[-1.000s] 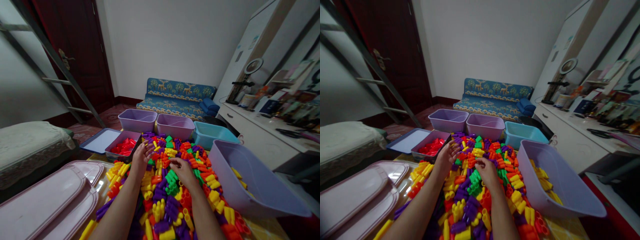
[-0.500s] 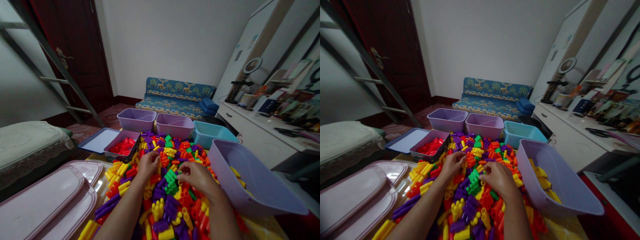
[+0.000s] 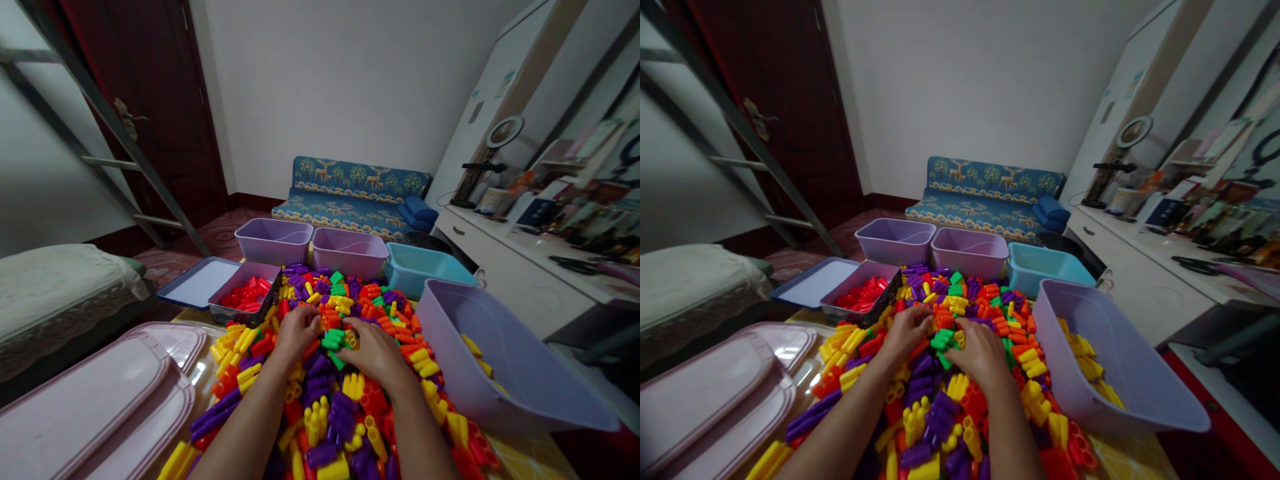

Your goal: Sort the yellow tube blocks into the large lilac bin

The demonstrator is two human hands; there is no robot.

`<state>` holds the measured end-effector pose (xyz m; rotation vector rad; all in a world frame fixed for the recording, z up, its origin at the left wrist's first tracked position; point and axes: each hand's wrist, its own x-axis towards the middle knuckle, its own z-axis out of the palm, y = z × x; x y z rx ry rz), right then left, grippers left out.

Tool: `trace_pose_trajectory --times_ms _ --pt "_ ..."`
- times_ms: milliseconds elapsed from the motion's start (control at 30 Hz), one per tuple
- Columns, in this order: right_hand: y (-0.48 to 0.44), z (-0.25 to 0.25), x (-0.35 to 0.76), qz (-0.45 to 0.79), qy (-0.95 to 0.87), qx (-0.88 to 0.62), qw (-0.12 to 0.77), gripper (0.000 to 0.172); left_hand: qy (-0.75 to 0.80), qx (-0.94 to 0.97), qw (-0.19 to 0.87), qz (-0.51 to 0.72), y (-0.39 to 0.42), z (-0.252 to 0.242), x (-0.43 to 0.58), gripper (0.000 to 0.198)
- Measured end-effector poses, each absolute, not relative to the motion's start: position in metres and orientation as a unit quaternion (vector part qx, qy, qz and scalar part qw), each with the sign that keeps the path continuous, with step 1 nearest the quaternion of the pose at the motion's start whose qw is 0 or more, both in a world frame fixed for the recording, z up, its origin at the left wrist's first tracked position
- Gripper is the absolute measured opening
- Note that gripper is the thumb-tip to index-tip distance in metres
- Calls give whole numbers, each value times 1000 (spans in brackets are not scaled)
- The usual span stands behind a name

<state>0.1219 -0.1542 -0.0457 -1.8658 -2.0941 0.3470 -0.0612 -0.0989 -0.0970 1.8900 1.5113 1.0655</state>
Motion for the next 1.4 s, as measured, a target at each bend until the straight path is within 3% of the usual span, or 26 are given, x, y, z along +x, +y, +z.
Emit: trace_pose_trajectory --times_ms 133,467,633,867,1200,1400 --pt "-143 -58 127 85 -671 -713 183 42 552 689 251 397 -99 -99 -61 19" --pt "-141 -52 136 70 -672 -690 257 32 546 687 264 401 -99 -98 -60 23" --pt "-151 -48 119 153 -733 -630 205 40 547 685 266 401 -99 -98 -60 22" --pt "-150 -62 112 148 -733 -635 194 16 534 686 267 416 -99 -101 -60 20" --pt "-136 -75 118 152 -673 -654 310 9 493 699 311 414 -109 -83 -56 27" --pt "-135 -73 119 202 -631 -637 394 15 412 760 306 399 -112 -83 -54 35"
